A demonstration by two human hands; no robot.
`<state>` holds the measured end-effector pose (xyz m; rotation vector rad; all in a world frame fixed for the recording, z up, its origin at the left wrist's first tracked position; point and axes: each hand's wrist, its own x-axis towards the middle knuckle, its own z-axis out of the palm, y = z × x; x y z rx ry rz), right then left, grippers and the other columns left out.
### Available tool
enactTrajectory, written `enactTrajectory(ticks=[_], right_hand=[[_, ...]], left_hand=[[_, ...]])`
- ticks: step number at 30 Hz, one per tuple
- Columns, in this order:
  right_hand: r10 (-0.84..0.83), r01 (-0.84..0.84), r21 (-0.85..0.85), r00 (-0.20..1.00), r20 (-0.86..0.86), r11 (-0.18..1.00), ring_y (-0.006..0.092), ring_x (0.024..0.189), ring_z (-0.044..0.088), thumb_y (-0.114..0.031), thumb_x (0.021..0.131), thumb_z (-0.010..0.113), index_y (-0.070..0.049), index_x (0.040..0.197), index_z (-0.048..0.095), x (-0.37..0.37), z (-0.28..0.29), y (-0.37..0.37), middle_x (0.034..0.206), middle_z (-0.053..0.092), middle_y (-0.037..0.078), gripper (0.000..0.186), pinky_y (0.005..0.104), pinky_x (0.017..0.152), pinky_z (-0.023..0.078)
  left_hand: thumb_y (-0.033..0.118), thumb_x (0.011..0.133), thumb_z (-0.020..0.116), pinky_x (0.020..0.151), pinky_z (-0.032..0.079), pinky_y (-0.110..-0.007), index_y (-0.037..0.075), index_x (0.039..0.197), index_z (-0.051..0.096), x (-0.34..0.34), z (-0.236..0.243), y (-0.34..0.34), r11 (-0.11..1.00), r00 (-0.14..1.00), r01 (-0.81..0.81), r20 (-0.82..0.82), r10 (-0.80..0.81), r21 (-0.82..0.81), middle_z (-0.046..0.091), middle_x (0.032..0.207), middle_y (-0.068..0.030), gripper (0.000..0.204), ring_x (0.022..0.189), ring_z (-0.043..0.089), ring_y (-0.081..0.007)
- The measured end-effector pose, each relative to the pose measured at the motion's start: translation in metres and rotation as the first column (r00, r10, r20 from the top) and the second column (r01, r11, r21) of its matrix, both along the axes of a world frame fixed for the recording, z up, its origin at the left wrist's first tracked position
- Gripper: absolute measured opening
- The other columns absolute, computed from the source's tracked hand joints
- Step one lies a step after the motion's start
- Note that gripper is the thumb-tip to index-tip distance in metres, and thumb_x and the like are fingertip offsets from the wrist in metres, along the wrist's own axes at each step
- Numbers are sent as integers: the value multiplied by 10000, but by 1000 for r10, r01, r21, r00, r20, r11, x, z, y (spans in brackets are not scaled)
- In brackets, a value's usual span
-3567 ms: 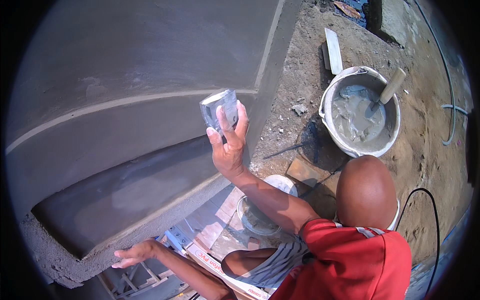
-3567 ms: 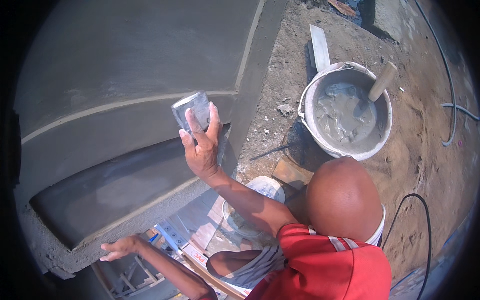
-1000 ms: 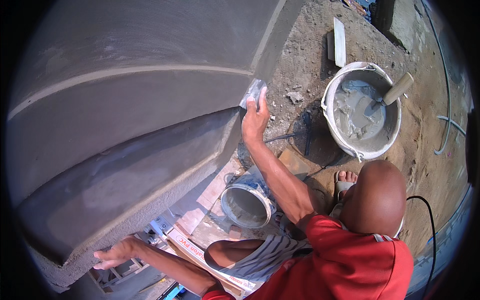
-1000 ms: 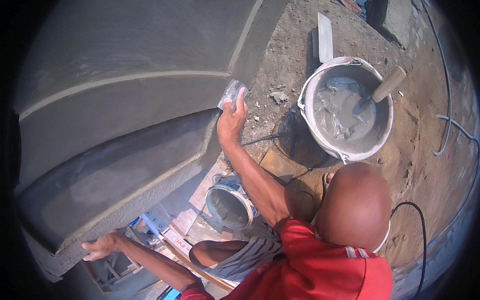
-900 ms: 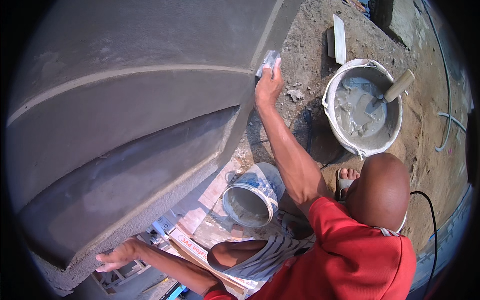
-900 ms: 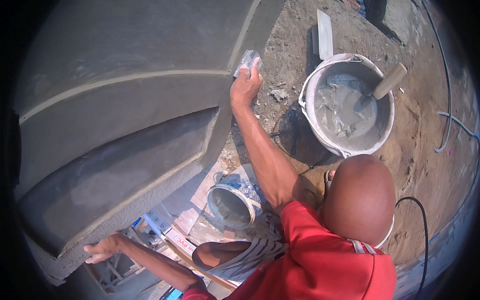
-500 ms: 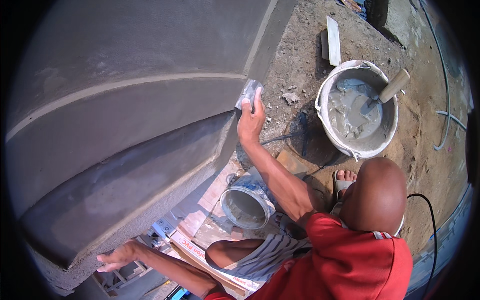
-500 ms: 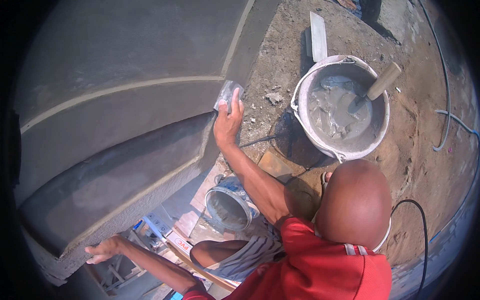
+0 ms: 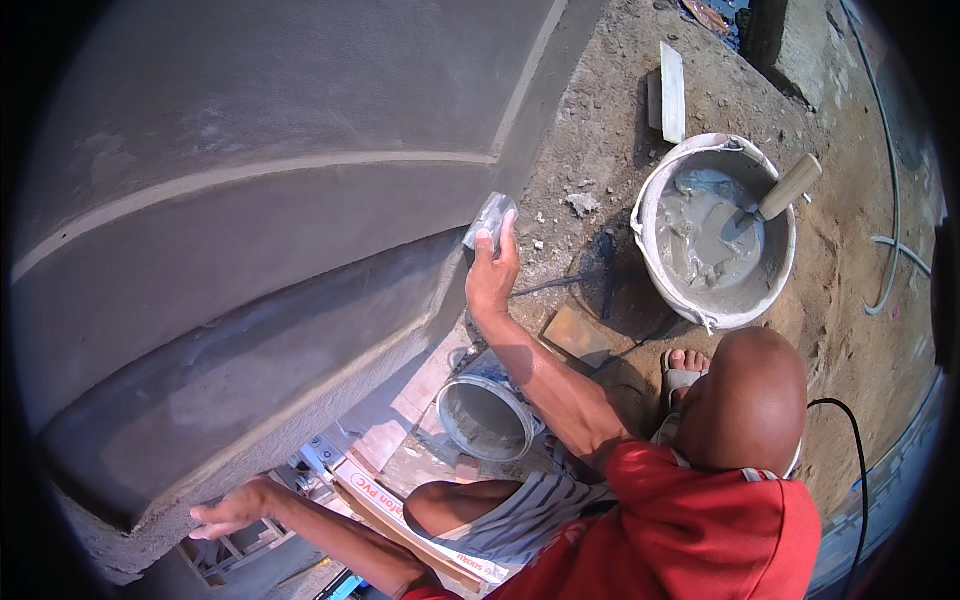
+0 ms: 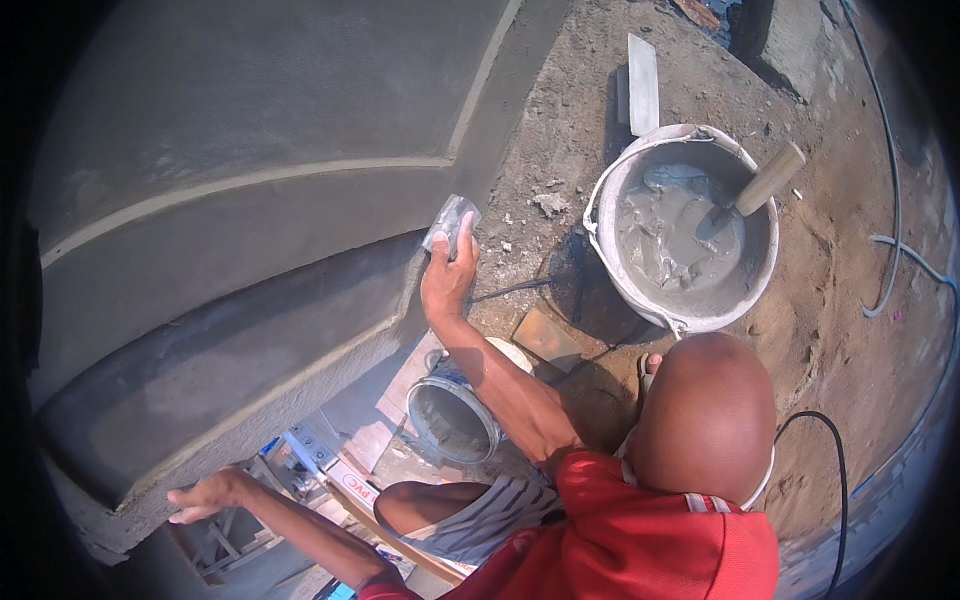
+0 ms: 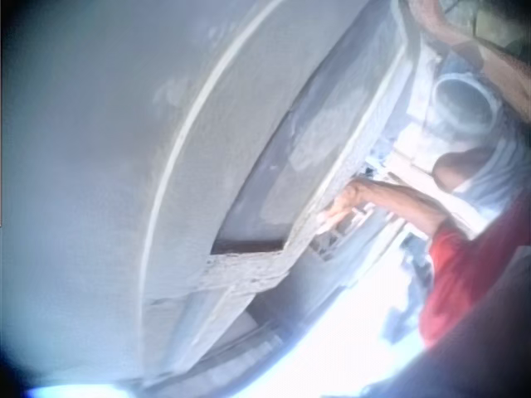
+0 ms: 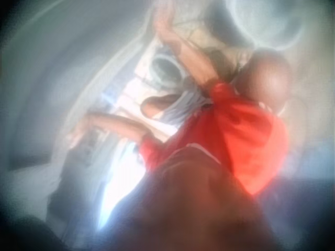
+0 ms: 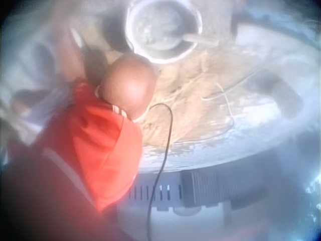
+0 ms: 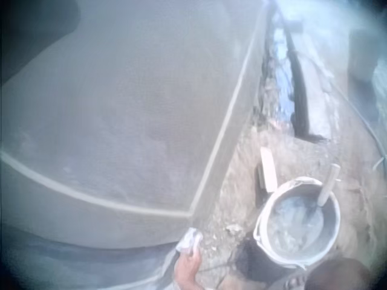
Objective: The person applies and smooths wet plaster onto a concrete wall using a trowel and a sponge. They repeatedly dip the sponge into a bucket of water and wipe the wall surface to achieve a smooth finish.
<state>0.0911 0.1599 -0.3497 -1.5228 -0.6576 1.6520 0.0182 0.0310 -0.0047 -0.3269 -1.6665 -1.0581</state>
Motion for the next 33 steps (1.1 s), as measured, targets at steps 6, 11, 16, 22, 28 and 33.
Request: enactTrajectory(ticks=[6, 11, 16, 22, 28, 33], right_hand=[[-119, 109, 82, 984, 130, 991, 395, 1173, 467, -288, 954, 494, -85, 1458, 355, 9, -42, 103, 1358, 401, 283, 561, 416, 1019, 357], [-44, 26, -228, 996, -76, 973, 290, 1302, 429, -152, 941, 498, 12, 1465, 282, -6, -15, -18, 1437, 417, 199, 590, 348, 1077, 323], [-63, 79, 74, 979, -192, 994, 323, 1354, 360, -152, 925, 520, 30, 1463, 262, 5, 6, 12, 1466, 358, 234, 624, 351, 1119, 261], [-64, 38, -158, 984, -165, 987, 281, 1255, 467, -160, 945, 495, 13, 1485, 219, 9, -24, 43, 1446, 387, 211, 630, 330, 1034, 363], [-59, -85, -556, 970, -235, 827, 238, 1082, 495, -277, 966, 457, -167, 1513, 194, -21, 1, -70, 1407, 408, 91, 617, 337, 732, 464], [-93, -192, -840, 957, -275, 508, 239, 1108, 448, -332, 968, 457, -283, 1494, 233, -36, 29, -130, 1375, 425, 5, 573, 390, 603, 491]], left_hand=[[380, 894, 488, 1064, 381, -479, 36, 1502, 102, -4, 0, 8, 1000, 1000, -11, -9, 11, 0, 153, 1506, -218, 798, 1340, 322, -354], [385, 897, 482, 1080, 360, -471, 21, 1498, 92, 4, 0, 10, 997, 997, 73, 16, -73, -20, 169, 1496, -231, 804, 1344, 313, -349], [427, 953, 451, 1129, 277, -461, -22, 1479, 78, 14, 3, -45, 971, 989, 119, 111, -98, -205, 232, 1480, -240, 786, 1331, 337, -353], [337, 993, 412, 1121, 277, -450, 23, 1496, 101, 63, -80, -126, 948, 808, 263, 577, -116, -177, 316, 1456, -214, 670, 1304, 384, -354], [299, 984, 470, 1072, 304, -411, 131, 1519, 173, 108, -171, -153, 961, 76, 271, 996, 38, -57, 292, 1501, -179, 634, 1355, 320, -313], [263, 980, 494, 1072, 312, -415, 132, 1517, 179, 102, -168, -150, 918, 40, 379, 993, 110, -117, 290, 1500, -181, 636, 1346, 330, -332]])
